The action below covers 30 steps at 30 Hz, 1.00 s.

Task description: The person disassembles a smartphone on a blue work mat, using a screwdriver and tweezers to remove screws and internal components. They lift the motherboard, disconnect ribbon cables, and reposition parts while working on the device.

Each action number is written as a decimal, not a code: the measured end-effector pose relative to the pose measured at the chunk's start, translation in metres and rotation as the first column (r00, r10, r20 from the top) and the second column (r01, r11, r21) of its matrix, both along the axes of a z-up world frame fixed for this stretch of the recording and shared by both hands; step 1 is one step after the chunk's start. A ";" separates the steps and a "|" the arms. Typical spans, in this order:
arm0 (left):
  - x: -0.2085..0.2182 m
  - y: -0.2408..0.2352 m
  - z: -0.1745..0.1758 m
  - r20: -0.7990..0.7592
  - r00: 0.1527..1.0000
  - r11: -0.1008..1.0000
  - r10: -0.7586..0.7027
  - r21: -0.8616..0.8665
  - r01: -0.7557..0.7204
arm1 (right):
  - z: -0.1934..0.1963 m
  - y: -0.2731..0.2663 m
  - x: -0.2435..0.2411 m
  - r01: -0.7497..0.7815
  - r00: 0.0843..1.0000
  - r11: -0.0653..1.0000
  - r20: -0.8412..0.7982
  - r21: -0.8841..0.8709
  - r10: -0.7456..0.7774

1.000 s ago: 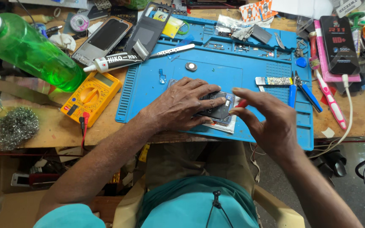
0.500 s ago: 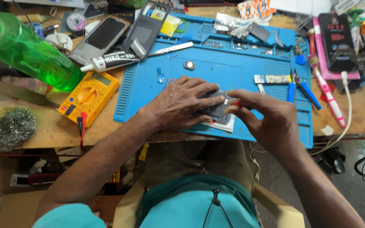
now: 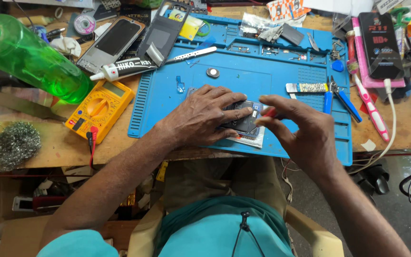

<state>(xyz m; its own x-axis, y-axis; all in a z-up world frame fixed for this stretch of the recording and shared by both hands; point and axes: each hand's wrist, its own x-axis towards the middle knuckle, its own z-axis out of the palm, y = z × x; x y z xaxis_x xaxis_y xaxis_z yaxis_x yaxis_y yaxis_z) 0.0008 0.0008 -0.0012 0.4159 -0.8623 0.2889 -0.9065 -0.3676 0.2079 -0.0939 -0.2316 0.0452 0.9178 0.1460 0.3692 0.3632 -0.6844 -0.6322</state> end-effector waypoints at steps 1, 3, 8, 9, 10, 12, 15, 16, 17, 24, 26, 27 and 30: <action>-0.001 0.000 0.000 0.004 1.000 1.000 -0.001 -0.003 0.001 | -0.001 -0.002 0.001 -0.047 0.998 0.999 -0.051 0.026 0.049; 0.000 0.003 0.000 -0.031 1.000 1.000 -0.003 0.021 0.004 | -0.003 -0.004 0.000 -0.113 0.990 0.992 -0.080 0.047 0.117; 0.004 0.003 0.021 -0.014 0.999 0.998 -0.032 -0.049 0.031 | 0.012 -0.005 0.029 -0.053 0.984 0.897 0.178 0.440 -0.029; 0.001 0.004 0.021 0.012 0.999 0.994 -0.041 -0.096 0.042 | 0.009 -0.003 0.036 -0.069 0.983 0.893 0.181 0.445 -0.015; -0.001 0.005 0.021 0.038 0.998 0.988 -0.050 -0.142 0.055 | 0.004 0.000 0.046 -0.084 0.983 0.889 0.184 0.449 0.000; 0.001 0.013 0.025 0.054 0.996 0.954 0.074 -0.293 -0.055 | -0.008 0.004 0.067 -0.086 0.982 0.899 0.191 0.430 0.002; 0.006 0.023 0.030 0.054 0.964 0.854 0.260 -0.480 -0.203 | -0.025 0.009 0.089 -0.058 0.979 0.930 0.202 0.363 -0.017; 0.007 0.025 0.031 0.043 0.946 0.809 0.320 -0.532 -0.250 | -0.030 0.009 0.094 -0.056 0.978 0.936 0.209 0.347 -0.019; 0.007 0.026 0.032 0.044 0.938 0.796 0.343 -0.545 -0.265 | -0.033 0.009 0.097 -0.052 0.976 0.942 0.218 0.332 -0.023; 0.006 0.022 0.034 0.050 0.929 0.772 0.368 -0.573 -0.275 | -0.038 0.013 0.103 -0.082 0.980 0.928 0.197 0.362 0.010; 0.007 0.022 0.032 0.050 0.929 0.772 0.366 -0.574 -0.273 | -0.039 0.013 0.103 -0.077 0.981 0.934 0.195 0.350 0.008; 0.007 0.022 0.031 0.052 0.929 0.773 0.366 -0.573 -0.272 | -0.039 0.012 0.103 -0.071 0.981 0.935 0.196 0.348 0.001; 0.008 0.022 0.030 0.058 0.927 0.773 0.370 -0.573 -0.272 | -0.037 0.011 0.099 -0.068 0.979 0.932 0.205 0.355 -0.007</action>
<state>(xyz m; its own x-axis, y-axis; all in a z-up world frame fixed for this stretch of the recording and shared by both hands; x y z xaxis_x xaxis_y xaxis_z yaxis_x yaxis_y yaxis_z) 0.0091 0.0223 0.0283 0.5462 -0.3638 0.7545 -0.7938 -0.5124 0.3275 0.0051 -0.2204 0.0085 0.8169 -0.0035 0.5768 0.5244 -0.4120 -0.7451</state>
